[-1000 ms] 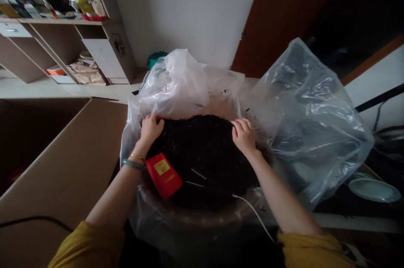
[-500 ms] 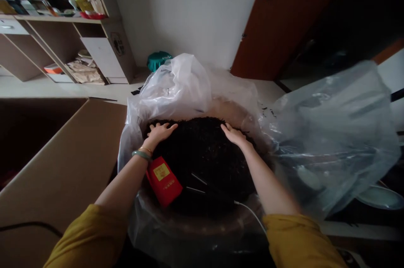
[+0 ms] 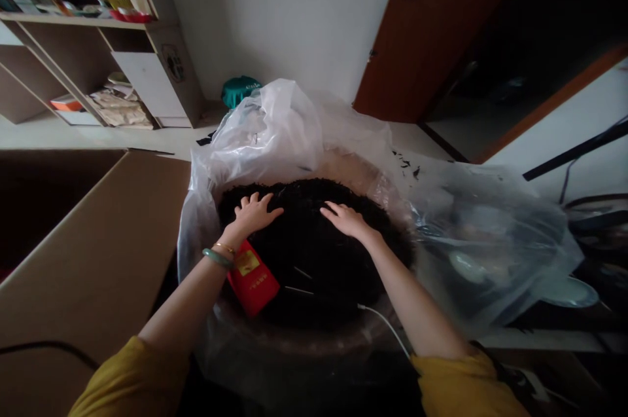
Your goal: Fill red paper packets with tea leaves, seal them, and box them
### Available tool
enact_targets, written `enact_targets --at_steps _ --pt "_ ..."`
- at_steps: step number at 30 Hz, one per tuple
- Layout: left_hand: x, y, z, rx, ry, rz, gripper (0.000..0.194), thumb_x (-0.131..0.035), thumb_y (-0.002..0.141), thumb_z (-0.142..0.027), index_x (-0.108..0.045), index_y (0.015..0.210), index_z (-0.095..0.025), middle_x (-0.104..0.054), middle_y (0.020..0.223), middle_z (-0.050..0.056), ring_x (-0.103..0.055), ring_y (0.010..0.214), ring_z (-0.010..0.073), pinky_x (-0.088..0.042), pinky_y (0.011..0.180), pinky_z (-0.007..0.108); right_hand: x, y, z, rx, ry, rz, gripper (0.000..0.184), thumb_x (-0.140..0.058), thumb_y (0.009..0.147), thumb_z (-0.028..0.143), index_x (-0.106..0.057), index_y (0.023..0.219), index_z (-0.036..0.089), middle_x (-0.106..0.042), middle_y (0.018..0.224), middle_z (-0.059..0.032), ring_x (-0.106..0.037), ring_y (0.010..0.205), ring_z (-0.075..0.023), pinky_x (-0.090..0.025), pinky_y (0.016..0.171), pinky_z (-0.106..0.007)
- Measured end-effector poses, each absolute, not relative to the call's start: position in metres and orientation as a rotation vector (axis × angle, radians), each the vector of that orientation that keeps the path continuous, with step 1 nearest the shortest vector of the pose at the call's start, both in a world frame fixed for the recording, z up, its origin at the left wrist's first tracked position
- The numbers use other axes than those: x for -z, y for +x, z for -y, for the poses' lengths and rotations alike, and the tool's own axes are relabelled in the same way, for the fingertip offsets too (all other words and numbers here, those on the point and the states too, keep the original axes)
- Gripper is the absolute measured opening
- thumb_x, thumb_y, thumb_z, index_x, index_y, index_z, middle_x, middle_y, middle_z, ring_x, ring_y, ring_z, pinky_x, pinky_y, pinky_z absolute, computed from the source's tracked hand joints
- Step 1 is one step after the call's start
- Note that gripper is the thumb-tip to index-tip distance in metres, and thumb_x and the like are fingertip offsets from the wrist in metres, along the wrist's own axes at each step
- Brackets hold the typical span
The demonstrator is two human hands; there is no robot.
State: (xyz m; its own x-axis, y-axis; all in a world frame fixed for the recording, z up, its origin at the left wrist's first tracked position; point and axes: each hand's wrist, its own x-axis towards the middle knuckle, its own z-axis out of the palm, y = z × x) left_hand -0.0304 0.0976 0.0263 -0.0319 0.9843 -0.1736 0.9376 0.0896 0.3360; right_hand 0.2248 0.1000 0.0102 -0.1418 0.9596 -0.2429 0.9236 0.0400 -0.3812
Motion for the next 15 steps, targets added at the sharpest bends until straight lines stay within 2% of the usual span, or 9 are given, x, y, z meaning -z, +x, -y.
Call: enact_targets --at_steps 2,4,6,8,10,11,15 --pt "-0.029 -0.034 -0.094 -0.300 1.887 -2.086 0.067 -0.052 0.080 -0.062 -0.045 0.138 -0.029 -0.038 0.148 0.016 -0.031 0.135 0.0444 -0.031 0.102 0.061 -0.018 0.229 -0.094 -0.578 -1.975 2.147 0.051 -0.032 0.095 0.051 -0.051 0.134 0.024 -0.051 0.138 -0.0139 -0.050 0.124 -0.0320 -0.038 0.101 -0.050" --pt "-0.033 -0.040 -0.085 -0.477 1.943 -2.046 0.061 -0.053 0.082 -0.057 -0.049 0.135 -0.027 -0.043 0.144 0.014 -0.035 0.134 0.0390 -0.032 0.106 0.056 -0.029 0.235 -0.076 -0.470 -1.828 2.112 0.044 -0.033 0.096 0.044 -0.058 0.123 0.021 -0.059 0.128 -0.0128 -0.056 0.116 -0.0265 -0.042 0.096 -0.041" --pt "-0.037 -0.046 -0.067 -0.704 2.039 -1.924 0.052 -0.053 0.084 -0.051 -0.053 0.130 -0.026 -0.048 0.140 0.011 -0.040 0.132 0.0324 -0.033 0.108 0.050 -0.040 0.238 -0.045 -0.501 -1.705 2.174 0.038 -0.037 0.094 0.044 -0.064 0.106 0.022 -0.068 0.105 -0.0091 -0.064 0.093 -0.0208 -0.048 0.082 -0.032" --pt "-0.037 -0.050 -0.042 -0.934 2.072 -1.813 0.044 -0.051 0.086 -0.045 -0.056 0.125 -0.026 -0.051 0.135 0.009 -0.046 0.126 0.0276 -0.036 0.107 0.046 -0.046 0.234 -0.008 -0.604 -1.732 2.402 0.027 -0.054 0.086 0.047 -0.066 0.094 0.024 -0.070 0.089 -0.0050 -0.065 0.080 -0.0205 -0.049 0.073 -0.031" --pt "-0.030 -0.051 -0.012 -1.101 2.018 -1.834 0.037 -0.054 0.084 -0.041 -0.060 0.118 -0.027 -0.053 0.131 0.009 -0.049 0.123 0.0268 -0.038 0.106 0.044 -0.042 0.225 0.028 -0.483 -1.807 2.656 0.035 -0.073 0.071 0.041 -0.066 0.098 0.020 -0.070 0.094 -0.0091 -0.065 0.090 -0.0284 -0.049 0.077 -0.037" --pt "-0.025 -0.051 0.002 -1.161 1.980 -1.870 0.034 -0.054 0.084 -0.039 -0.061 0.115 -0.027 -0.054 0.129 0.009 -0.049 0.122 0.0272 -0.039 0.106 0.045 -0.037 0.218 0.043 -0.424 -1.848 2.712 0.043 -0.076 0.068 0.036 -0.064 0.105 0.018 -0.069 0.100 -0.0118 -0.064 0.095 -0.0314 -0.049 0.081 -0.040" --pt "-0.003 -0.053 0.042 -1.235 1.841 -2.012 0.029 -0.051 0.083 -0.035 -0.064 0.107 -0.025 -0.053 0.127 0.011 -0.050 0.120 0.0300 -0.041 0.104 0.048 -0.014 0.195 0.069 -0.327 -1.942 2.684 0.052 -0.064 0.078 0.019 -0.051 0.128 0.013 -0.067 0.107 -0.0168 -0.066 0.096 -0.0314 -0.050 0.083 -0.042"
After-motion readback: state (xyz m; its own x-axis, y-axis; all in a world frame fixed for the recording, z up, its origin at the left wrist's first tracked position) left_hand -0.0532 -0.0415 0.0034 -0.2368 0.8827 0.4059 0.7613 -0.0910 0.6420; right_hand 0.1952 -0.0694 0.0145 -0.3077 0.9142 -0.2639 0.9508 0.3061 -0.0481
